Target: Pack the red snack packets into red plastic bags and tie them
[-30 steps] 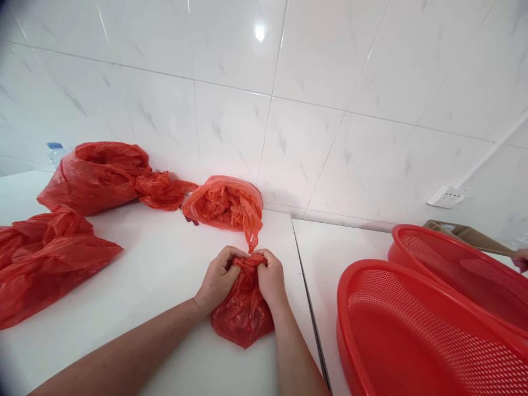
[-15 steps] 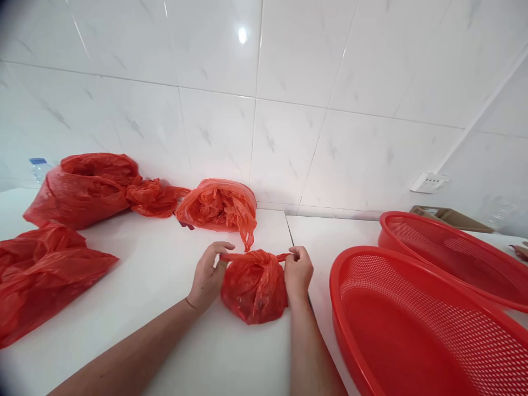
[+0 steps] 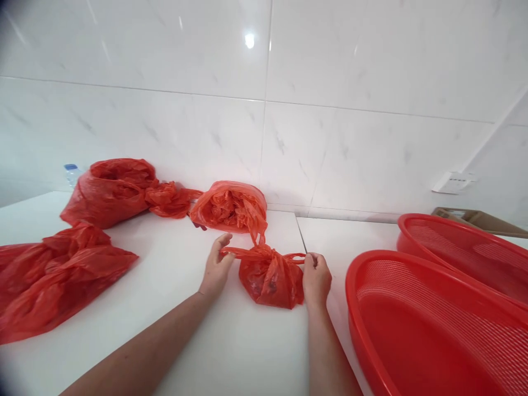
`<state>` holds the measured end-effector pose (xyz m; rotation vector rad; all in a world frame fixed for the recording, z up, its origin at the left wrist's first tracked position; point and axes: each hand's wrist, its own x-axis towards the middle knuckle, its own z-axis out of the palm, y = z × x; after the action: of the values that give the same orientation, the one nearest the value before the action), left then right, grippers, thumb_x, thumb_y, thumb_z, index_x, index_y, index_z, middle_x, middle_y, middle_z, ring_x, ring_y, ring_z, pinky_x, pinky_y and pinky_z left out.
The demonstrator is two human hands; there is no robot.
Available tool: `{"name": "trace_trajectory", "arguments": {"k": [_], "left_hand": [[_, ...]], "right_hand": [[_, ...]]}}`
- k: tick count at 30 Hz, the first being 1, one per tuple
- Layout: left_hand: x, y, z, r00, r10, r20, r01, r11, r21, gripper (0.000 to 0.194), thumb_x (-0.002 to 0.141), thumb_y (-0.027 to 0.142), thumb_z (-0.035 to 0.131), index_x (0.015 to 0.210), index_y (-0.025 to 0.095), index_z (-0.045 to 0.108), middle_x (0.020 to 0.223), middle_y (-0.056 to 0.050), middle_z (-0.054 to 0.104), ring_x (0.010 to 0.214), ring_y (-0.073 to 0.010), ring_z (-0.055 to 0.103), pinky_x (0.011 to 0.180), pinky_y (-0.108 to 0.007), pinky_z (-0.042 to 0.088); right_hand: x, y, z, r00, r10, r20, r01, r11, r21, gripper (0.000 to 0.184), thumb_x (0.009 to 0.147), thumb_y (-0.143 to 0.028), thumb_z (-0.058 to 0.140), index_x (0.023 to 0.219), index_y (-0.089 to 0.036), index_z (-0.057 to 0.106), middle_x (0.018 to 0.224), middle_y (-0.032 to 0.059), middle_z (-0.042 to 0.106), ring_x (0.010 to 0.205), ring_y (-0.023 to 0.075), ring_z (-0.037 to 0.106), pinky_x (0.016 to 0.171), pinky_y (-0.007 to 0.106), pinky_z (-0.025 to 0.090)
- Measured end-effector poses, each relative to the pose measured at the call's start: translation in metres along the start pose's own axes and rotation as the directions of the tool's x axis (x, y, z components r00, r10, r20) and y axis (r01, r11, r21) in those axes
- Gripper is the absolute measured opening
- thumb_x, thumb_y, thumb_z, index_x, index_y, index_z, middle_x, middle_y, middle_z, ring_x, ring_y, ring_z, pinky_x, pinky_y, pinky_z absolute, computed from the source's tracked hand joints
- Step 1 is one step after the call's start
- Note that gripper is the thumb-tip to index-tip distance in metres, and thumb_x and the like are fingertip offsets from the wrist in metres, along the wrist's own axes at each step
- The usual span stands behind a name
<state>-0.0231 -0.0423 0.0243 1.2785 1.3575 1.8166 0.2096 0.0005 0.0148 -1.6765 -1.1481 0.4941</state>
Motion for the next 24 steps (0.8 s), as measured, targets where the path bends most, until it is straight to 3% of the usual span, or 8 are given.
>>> {"name": "trace_trajectory", "arguments": {"k": [3, 6, 8, 10, 14, 18, 21, 24], "left_hand": [[-0.013, 0.005, 0.007, 0.952, 0.185, 0.244, -0.229, 0.958, 0.169, 0.068, 0.074, 0.029, 0.063, 0.137, 0.023, 0.038, 0.146, -0.010, 0.034, 0.137, -0.0270, 0.026, 0.113, -0.045, 0.022], [-0.024, 0.010, 0.014, 0.854, 0.100, 0.510, -0.273, 0.921, 0.277, 0.103, 0.053, 0.043, 0.081, 0.142, 0.024, 0.033, 0.149, -0.013, 0.027, 0.137, -0.0338, 0.025, 0.110, -0.047, 0.028], [-0.026, 0.013, 0.015, 0.826, 0.024, 0.563, -0.260, 0.902, 0.343, 0.101, 0.047, 0.047, 0.083, 0.137, 0.027, 0.041, 0.142, -0.010, 0.039, 0.127, -0.0321, 0.040, 0.104, -0.044, 0.037], [-0.025, 0.019, 0.012, 0.832, -0.048, 0.552, -0.234, 0.873, 0.428, 0.071, 0.057, 0.044, 0.078, 0.123, 0.029, 0.054, 0.122, -0.005, 0.057, 0.110, -0.0256, 0.053, 0.094, -0.038, 0.044], [-0.020, 0.030, -0.014, 0.860, -0.107, 0.499, -0.216, 0.809, 0.547, 0.016, 0.075, 0.030, 0.061, 0.089, 0.024, 0.065, 0.090, 0.001, 0.064, 0.081, -0.0153, 0.059, 0.075, -0.026, 0.048], [-0.016, 0.047, -0.075, 0.944, -0.035, 0.327, -0.162, 0.817, 0.554, 0.022, 0.073, 0.013, 0.049, 0.088, 0.023, 0.063, 0.089, 0.003, 0.066, 0.078, -0.0115, 0.061, 0.073, -0.021, 0.048], [-0.009, 0.070, -0.138, 0.999, -0.014, 0.047, -0.015, 0.820, 0.573, 0.019, 0.077, 0.022, 0.049, 0.092, 0.022, 0.061, 0.083, 0.002, 0.067, 0.069, -0.0131, 0.063, 0.062, -0.022, 0.050], [0.003, 0.099, -0.199, 0.935, 0.221, -0.278, 0.039, 0.714, 0.699, 0.023, 0.076, 0.029, 0.056, 0.097, 0.022, 0.061, 0.087, 0.001, 0.067, 0.076, -0.0164, 0.064, 0.070, -0.027, 0.052]], "right_hand": [[-0.011, -0.010, 0.007, 0.984, -0.064, 0.165, 0.072, 0.996, -0.045, 0.033, 0.079, -0.048, 0.045, 0.087, -0.023, 0.065, 0.088, 0.0044, 0.069, 0.082, 0.0225, 0.058, 0.072, 0.031, 0.039], [-0.026, -0.020, 0.016, 0.880, -0.174, 0.442, 0.218, 0.975, -0.051, 0.031, 0.080, -0.046, 0.043, 0.087, -0.025, 0.065, 0.087, 0.0013, 0.069, 0.081, 0.0211, 0.059, 0.071, 0.030, 0.040], [-0.033, -0.023, 0.020, 0.812, -0.196, 0.549, 0.245, 0.969, -0.016, 0.028, 0.079, -0.044, 0.045, 0.089, -0.026, 0.064, 0.090, -0.0002, 0.069, 0.083, 0.0204, 0.060, 0.072, 0.029, 0.042], [-0.035, -0.025, 0.020, 0.801, -0.176, 0.572, 0.213, 0.977, 0.001, 0.029, 0.078, -0.047, 0.047, 0.089, -0.026, 0.064, 0.093, -0.0004, 0.069, 0.087, 0.0208, 0.060, 0.075, 0.028, 0.043], [-0.030, -0.023, 0.019, 0.822, -0.116, 0.558, 0.141, 0.990, -0.003, 0.039, 0.078, -0.059, 0.046, 0.090, -0.026, 0.063, 0.095, 0.0007, 0.070, 0.089, 0.0219, 0.061, 0.077, 0.029, 0.044], [-0.025, -0.019, 0.023, 0.828, -0.053, 0.559, 0.115, 0.990, -0.076, 0.041, 0.078, -0.059, 0.046, 0.095, -0.026, 0.062, 0.088, 0.0013, 0.069, 0.085, 0.0212, 0.063, 0.075, 0.030, 0.045], [-0.026, -0.018, 0.026, 0.817, -0.061, 0.573, 0.168, 0.976, -0.137, 0.036, 0.078, -0.054, 0.047, 0.097, -0.027, 0.062, 0.094, 0.0007, 0.069, 0.087, 0.0212, 0.062, 0.073, 0.030, 0.044], [-0.027, -0.020, 0.028, 0.820, -0.059, 0.569, 0.197, 0.963, -0.183, 0.032, 0.079, -0.050, 0.046, 0.094, -0.028, 0.063, 0.098, -0.0003, 0.069, 0.087, 0.0213, 0.062, 0.072, 0.030, 0.044]]}}
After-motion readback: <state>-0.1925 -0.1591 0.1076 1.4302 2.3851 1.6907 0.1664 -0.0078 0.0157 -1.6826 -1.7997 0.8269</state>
